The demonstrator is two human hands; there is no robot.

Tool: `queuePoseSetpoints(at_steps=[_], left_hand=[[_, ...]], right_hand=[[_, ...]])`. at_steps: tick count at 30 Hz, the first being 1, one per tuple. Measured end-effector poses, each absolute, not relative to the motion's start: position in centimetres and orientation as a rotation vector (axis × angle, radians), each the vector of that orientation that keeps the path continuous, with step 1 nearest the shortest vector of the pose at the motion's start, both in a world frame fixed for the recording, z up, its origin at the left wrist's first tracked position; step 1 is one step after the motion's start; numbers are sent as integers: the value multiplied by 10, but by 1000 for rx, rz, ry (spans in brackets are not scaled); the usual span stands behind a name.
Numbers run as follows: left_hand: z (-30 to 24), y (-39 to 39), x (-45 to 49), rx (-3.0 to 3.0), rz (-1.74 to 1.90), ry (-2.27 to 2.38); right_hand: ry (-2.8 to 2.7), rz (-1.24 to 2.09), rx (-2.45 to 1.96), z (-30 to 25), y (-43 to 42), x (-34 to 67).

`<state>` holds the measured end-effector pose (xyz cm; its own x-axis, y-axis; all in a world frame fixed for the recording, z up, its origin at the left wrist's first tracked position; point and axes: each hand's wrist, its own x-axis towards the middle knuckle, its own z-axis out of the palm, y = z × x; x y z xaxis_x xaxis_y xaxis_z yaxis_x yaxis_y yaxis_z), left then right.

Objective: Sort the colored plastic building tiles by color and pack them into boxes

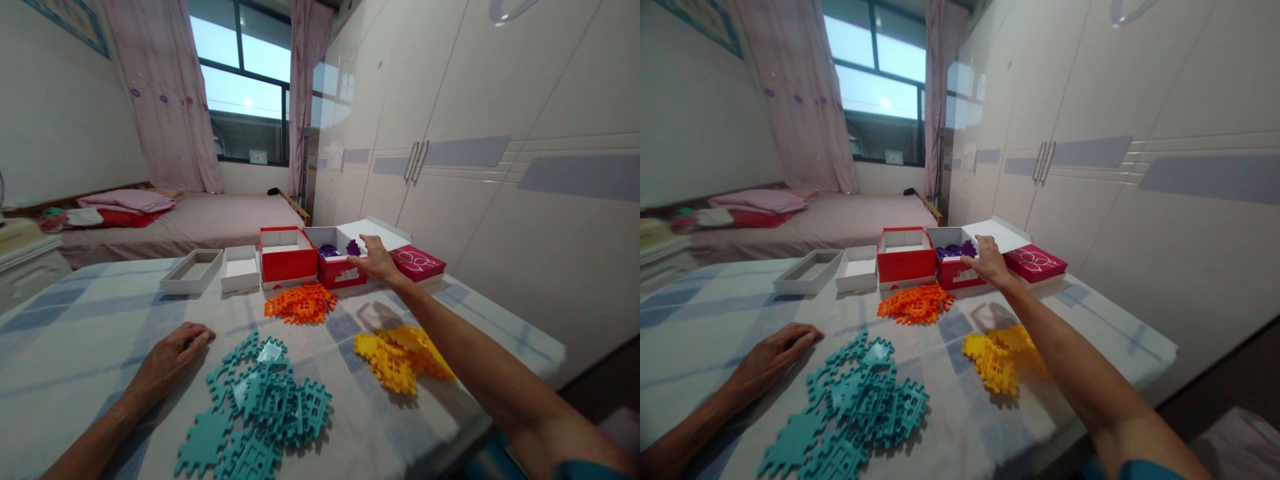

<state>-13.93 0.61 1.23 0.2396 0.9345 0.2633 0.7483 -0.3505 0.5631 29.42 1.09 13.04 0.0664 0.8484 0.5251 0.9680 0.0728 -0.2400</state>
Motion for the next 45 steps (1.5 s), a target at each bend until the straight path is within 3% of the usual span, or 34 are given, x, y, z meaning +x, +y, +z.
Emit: queuePoseSetpoints(at_steps=[3, 8, 15, 38, 41, 45], left_hand=[[11, 8, -140, 2211, 824, 1530], [8, 9, -141, 2221, 839, 1543], [12, 7, -139, 2232, 841, 1524], [7, 11, -143, 2235, 856, 1526], [9, 10, -141, 2237, 868, 1524], [10, 9, -140, 2225, 868, 1528]], right_hand=[[-1836, -424, -1982, 135, 31, 298], [-2072, -248, -2146, 117, 46, 294], [-2139, -252, -2183, 99, 60, 297], [-1992, -340, -2171, 95, 0, 344], [-1775, -354, -2094, 97, -7, 356], [-997, -171, -1863, 97, -5, 391]])
